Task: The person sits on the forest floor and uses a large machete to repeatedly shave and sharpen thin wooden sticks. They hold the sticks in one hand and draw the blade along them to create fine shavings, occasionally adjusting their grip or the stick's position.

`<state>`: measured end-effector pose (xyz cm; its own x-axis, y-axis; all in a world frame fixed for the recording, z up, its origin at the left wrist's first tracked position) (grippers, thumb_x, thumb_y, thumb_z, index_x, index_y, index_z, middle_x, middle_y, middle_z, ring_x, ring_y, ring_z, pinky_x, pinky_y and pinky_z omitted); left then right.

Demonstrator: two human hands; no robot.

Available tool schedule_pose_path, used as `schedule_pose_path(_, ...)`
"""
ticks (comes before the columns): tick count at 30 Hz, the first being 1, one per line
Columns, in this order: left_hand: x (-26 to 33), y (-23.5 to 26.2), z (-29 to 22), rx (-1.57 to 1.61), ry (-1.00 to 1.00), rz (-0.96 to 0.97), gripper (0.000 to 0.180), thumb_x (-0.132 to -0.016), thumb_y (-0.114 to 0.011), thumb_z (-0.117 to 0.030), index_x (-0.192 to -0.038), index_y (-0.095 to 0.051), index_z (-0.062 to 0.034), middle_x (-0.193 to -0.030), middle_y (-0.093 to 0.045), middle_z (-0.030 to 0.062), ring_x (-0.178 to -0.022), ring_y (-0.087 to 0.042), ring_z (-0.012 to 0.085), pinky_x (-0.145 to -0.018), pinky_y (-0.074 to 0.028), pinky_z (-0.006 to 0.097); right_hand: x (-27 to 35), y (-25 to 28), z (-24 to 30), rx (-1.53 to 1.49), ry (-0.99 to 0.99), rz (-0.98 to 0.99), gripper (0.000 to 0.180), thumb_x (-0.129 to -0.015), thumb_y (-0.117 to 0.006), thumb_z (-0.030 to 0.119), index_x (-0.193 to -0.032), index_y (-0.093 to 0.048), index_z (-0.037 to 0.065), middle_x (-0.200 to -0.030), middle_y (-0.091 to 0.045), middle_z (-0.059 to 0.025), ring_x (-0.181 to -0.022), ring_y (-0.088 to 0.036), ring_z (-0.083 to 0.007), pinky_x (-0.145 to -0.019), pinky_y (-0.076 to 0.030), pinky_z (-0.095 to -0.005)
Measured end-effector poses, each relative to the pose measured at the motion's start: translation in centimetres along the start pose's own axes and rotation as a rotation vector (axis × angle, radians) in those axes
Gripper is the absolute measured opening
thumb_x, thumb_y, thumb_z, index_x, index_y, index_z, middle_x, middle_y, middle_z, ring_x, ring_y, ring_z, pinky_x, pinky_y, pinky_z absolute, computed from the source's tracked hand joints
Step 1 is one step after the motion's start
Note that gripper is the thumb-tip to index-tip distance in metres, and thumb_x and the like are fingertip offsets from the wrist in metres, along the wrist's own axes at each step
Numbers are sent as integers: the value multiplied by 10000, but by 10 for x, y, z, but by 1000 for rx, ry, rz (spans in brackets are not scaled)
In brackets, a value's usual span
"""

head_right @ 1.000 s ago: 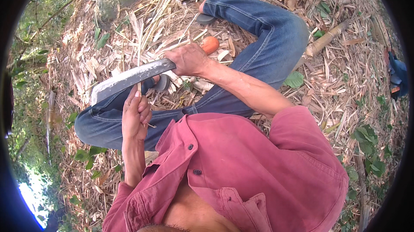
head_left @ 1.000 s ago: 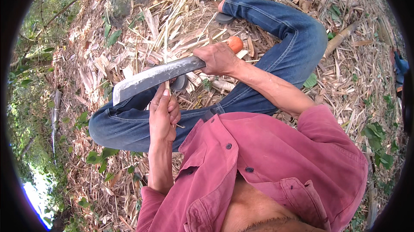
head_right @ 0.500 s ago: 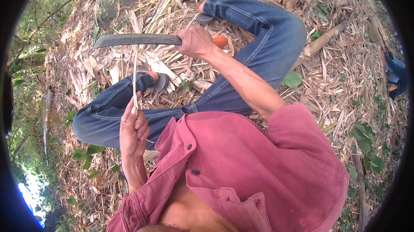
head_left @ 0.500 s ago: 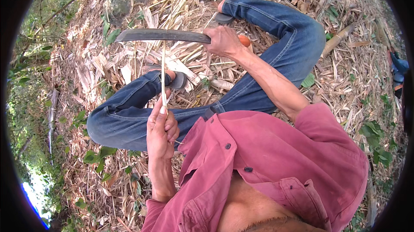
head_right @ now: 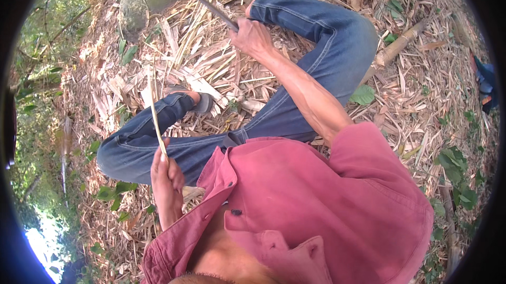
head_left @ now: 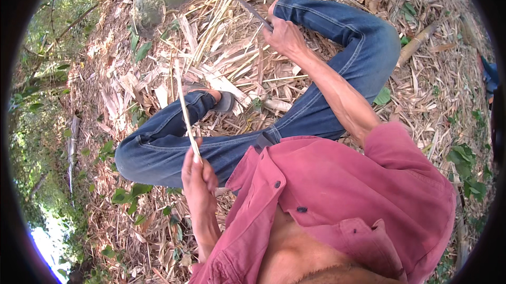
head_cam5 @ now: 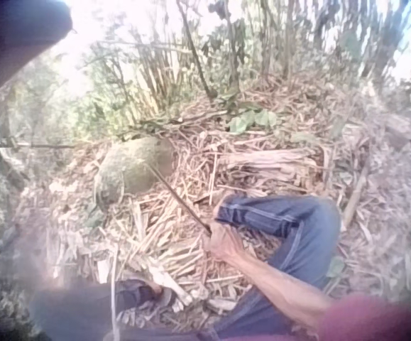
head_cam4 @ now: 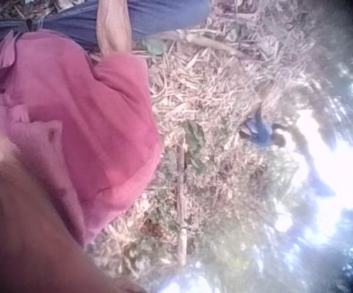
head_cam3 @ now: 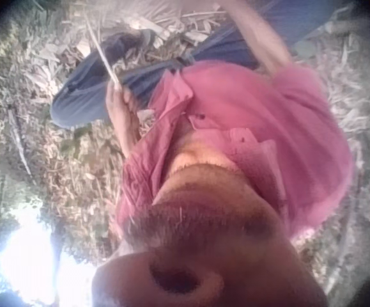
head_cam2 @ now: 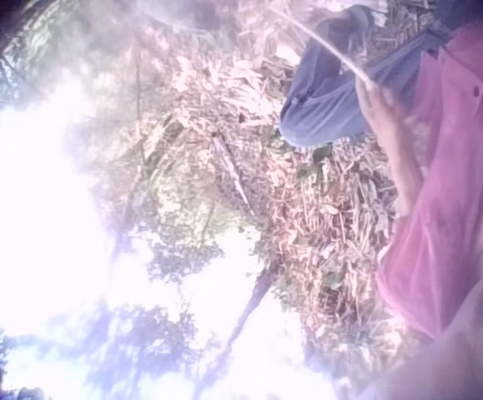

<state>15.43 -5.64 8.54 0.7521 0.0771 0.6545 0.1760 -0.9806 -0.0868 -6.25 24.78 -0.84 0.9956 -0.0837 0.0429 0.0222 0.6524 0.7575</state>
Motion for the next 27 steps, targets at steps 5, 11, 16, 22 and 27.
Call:
schedule_pose_path(5,-55,-22,-18,-78,-149,43,357,-992,-415,-206,-1297,-462,-26,-673,-442,-31,-531,-402,25,-454,-326,163,32,4,58,-135,230,93,202,-815,-583,230,-840,-590,30,-558,-593,-137,-465,-600,-275,-477,-472,-401)
schedule_pose_path(11,-99,-46,-26,68,-95,163,345,-992,-438,-219,-1266,-481,-13,-722,-487,-27,-538,-397,24,-447,-305,153,55,3,81,-98,432,26,198,-764,-657,214,-860,-580,59,-626,-605,-131,-568,-624,-310,-522,-467,-409)
schedule_pose_path(16,-117,-64,-25,65,-66,179,327,-988,-458,-231,-1222,-507,-7,-693,-496,-21,-518,-414,19,-418,-308,156,65,-3,90,-34,556,38,252,-707,-694,219,-846,-550,67,-643,-615,-132,-598,-634,-304,-518,-470,-399)
schedule_pose_path(22,-130,-69,-10,41,-60,207,135,-969,-497,-204,-893,-503,-93,-678,-471,-25,-440,-353,5,-348,-245,155,65,-20,92,-32,567,103,268,-697,-666,251,-834,-518,75,-679,-627,-102,-617,-636,-322,-526,-484,-438)
schedule_pose_path(27,-133,-72,-5,40,-34,200,136,-978,-472,-205,-929,-494,-81,-670,-456,-27,-419,-308,1,-345,-224,158,64,-29,90,-17,565,145,279,-691,-672,259,-820,-507,76,-662,-621,-101,-614,-635,-325,-526,-483,-441)
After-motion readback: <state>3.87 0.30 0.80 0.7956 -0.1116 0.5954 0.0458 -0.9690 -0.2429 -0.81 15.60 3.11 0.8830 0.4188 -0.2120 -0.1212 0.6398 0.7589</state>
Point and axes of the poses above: each hand's wrist, its own x-axis away from the middle knuckle, its own y-axis out of the back of the hand, z = x × y, the point moved 10 cm from there along -x, towards the middle knuckle
